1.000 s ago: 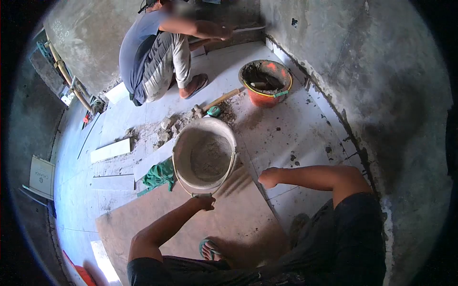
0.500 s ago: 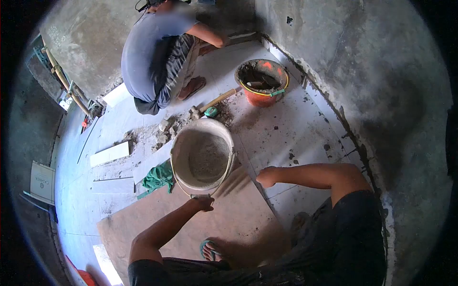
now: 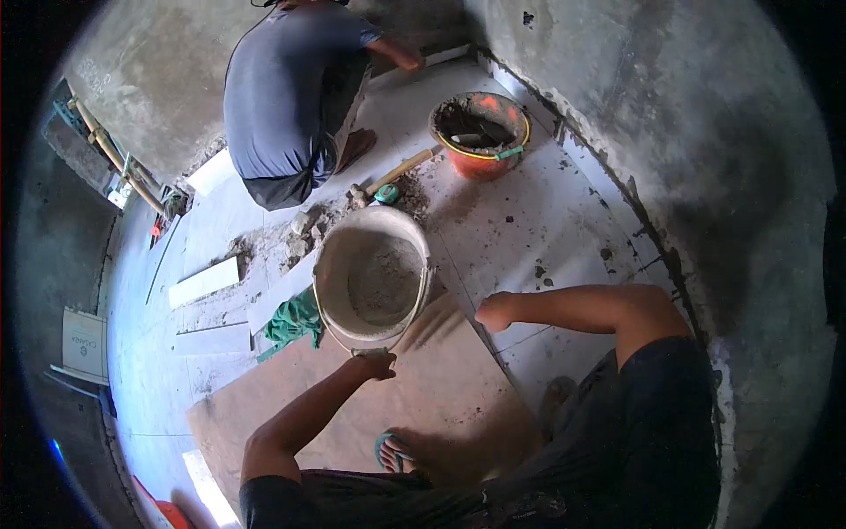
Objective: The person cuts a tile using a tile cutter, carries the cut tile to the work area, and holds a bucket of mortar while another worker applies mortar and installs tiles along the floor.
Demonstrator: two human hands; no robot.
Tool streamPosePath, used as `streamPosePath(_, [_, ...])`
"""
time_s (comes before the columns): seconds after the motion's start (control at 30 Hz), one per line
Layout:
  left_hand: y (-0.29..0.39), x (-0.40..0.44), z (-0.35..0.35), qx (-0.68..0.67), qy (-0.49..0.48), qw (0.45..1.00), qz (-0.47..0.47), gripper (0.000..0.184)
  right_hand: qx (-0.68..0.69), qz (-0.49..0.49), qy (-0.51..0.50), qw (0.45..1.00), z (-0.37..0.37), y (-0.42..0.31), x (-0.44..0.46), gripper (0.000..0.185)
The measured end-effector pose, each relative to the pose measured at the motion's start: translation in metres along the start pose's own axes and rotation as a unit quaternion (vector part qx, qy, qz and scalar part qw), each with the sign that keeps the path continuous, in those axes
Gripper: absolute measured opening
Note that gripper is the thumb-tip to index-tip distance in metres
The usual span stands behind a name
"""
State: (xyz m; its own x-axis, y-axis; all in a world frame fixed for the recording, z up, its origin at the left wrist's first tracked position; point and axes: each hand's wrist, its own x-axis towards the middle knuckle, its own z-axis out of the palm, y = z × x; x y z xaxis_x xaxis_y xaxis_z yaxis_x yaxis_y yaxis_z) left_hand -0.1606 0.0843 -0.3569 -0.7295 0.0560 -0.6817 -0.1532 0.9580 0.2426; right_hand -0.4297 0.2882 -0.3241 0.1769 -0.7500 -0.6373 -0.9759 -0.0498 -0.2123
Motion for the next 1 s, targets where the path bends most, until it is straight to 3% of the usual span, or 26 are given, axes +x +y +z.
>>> streamPosePath(0.07, [0.001, 0.0, -0.005, -0.015, -0.067, 0.997, -0.032, 0.038, -0.004, -0.001, 0.007, 1.0, 0.0, 0.0, -0.001, 0.024])
streamPosePath(0.27, [0.014, -0.011, -0.019, -0.05, -0.085, 0.994, -0.054, 0.04, -0.016, -0.006, -0.009, 1.0, -0.01, -0.005, -0.006, 0.025])
streamPosePath(0.37, [0.003, -0.004, -0.003, 0.021, -0.02, 1.0, -0.006, 0.039, -0.012, -0.011, 0.012, 1.0, -0.012, -0.007, -0.011, 0.025])
streamPosePath(0.6, [0.019, -0.012, -0.026, 0.035, -0.054, 0.997, -0.032, 0.037, 0.004, 0.002, -0.002, 1.0, -0.016, -0.008, -0.015, 0.025])
streamPosePath(0.67, [0.015, -0.009, -0.023, -0.023, -0.077, 0.996, -0.036, 0.037, 0.004, 0.002, -0.01, 1.0, -0.015, -0.007, -0.013, 0.026])
streamPosePath(0.77, [0.012, -0.006, -0.016, 0.033, -0.081, 0.995, -0.045, 0.04, 0.016, -0.006, 0.004, 1.0, -0.01, -0.004, -0.007, 0.026])
streamPosePath(1.0, [-0.007, 0.004, 0.007, 0.003, -0.053, 0.998, -0.014, 0.037, 0.019, -0.011, 0.041, 0.999, -0.007, -0.003, -0.004, 0.025])
